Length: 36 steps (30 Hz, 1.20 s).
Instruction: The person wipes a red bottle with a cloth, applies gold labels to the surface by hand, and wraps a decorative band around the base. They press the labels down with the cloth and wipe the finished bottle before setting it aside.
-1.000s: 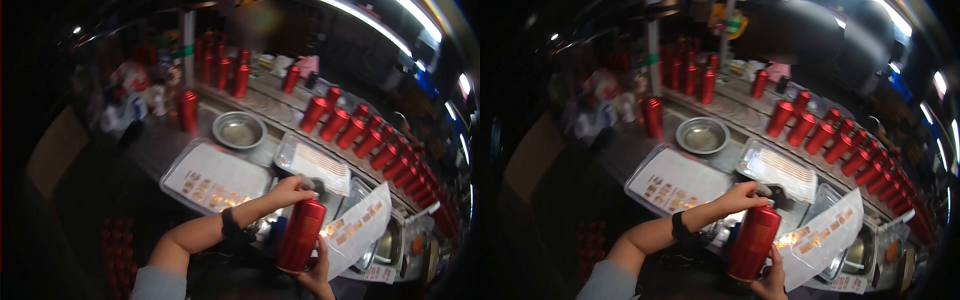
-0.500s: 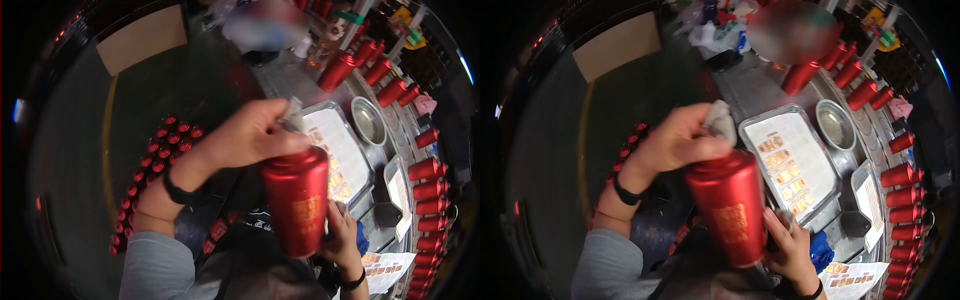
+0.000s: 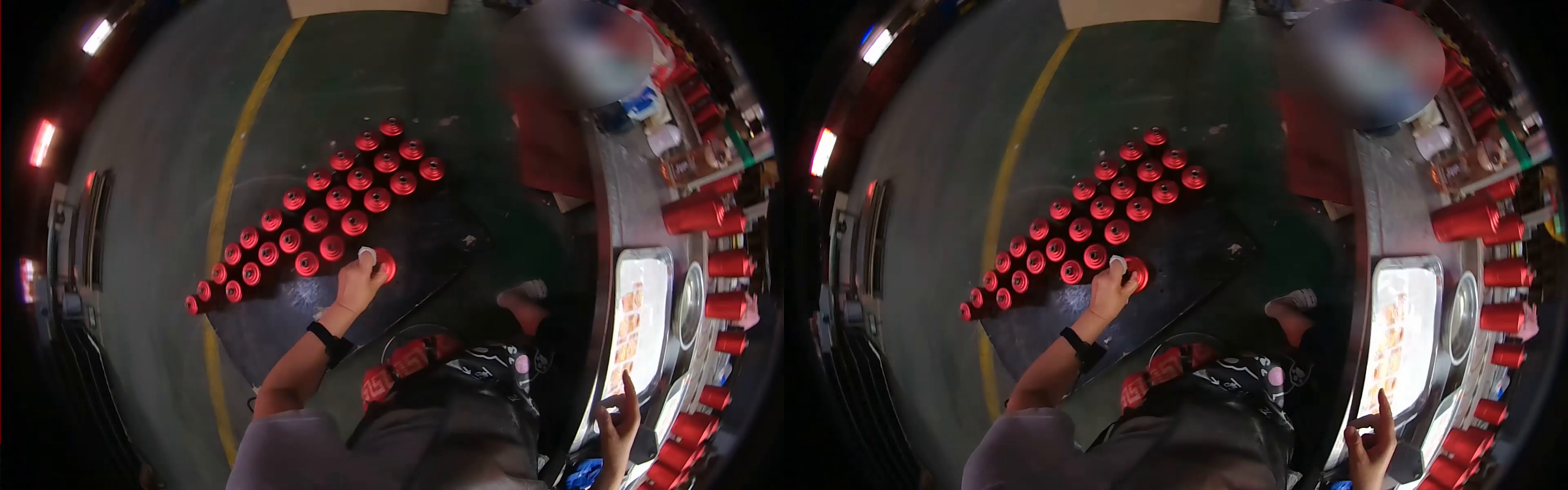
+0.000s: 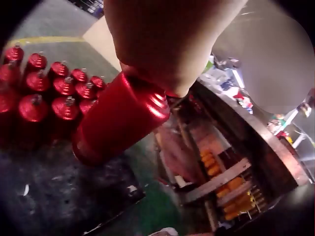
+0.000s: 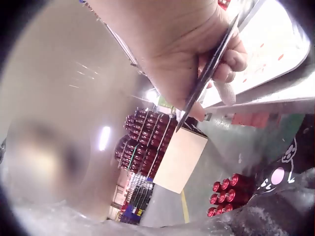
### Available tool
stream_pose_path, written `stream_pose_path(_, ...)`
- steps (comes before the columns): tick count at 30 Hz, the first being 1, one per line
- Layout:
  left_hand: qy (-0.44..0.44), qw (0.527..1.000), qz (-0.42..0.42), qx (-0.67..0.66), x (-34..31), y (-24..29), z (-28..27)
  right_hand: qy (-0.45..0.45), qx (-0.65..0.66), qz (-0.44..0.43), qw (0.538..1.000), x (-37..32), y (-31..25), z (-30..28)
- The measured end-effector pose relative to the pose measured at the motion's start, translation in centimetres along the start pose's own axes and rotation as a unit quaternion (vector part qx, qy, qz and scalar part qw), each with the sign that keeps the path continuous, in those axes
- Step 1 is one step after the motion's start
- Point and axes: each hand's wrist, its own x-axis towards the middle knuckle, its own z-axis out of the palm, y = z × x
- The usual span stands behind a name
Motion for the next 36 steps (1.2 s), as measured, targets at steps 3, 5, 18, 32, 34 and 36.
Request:
stream_pose_path(3, 0.016, 0.993, -0.116, 0.029, -4.2, -6.4, -0.2, -0.015, -0.019, -0.012, 1.0, 1.3, -2.1, 1.6)
stream_pose_path(5, 0.037, 0.979, -0.199, 0.032, -7.5, -10.5, -0.7, -0.03, -0.001, 0.005, 1.0, 2.0, -3.4, 3.0)
stream_pose_path(18, 0.087, 0.892, -0.416, 0.151, -12.7, -29.0, -0.9, -0.052, -0.069, 0.081, 0.993, 0.5, -6.9, 7.4)
stream_pose_path(32, 0.184, 0.845, -0.395, 0.309, -7.0, -24.4, -1.0, -0.012, -0.105, 0.051, 0.993, -0.2, -5.4, 7.0)
stream_pose_path(34, 0.161, 0.926, -0.28, 0.197, -4.0, -22.6, 0.8, -0.01, -0.094, 0.067, 0.993, -0.4, -5.6, 6.5)
stream_pose_path(36, 0.06, 0.959, -0.228, 0.154, -1.3, -19.6, 3.0, -0.004, -0.08, 0.081, 0.994, -0.7, -5.7, 6.4)
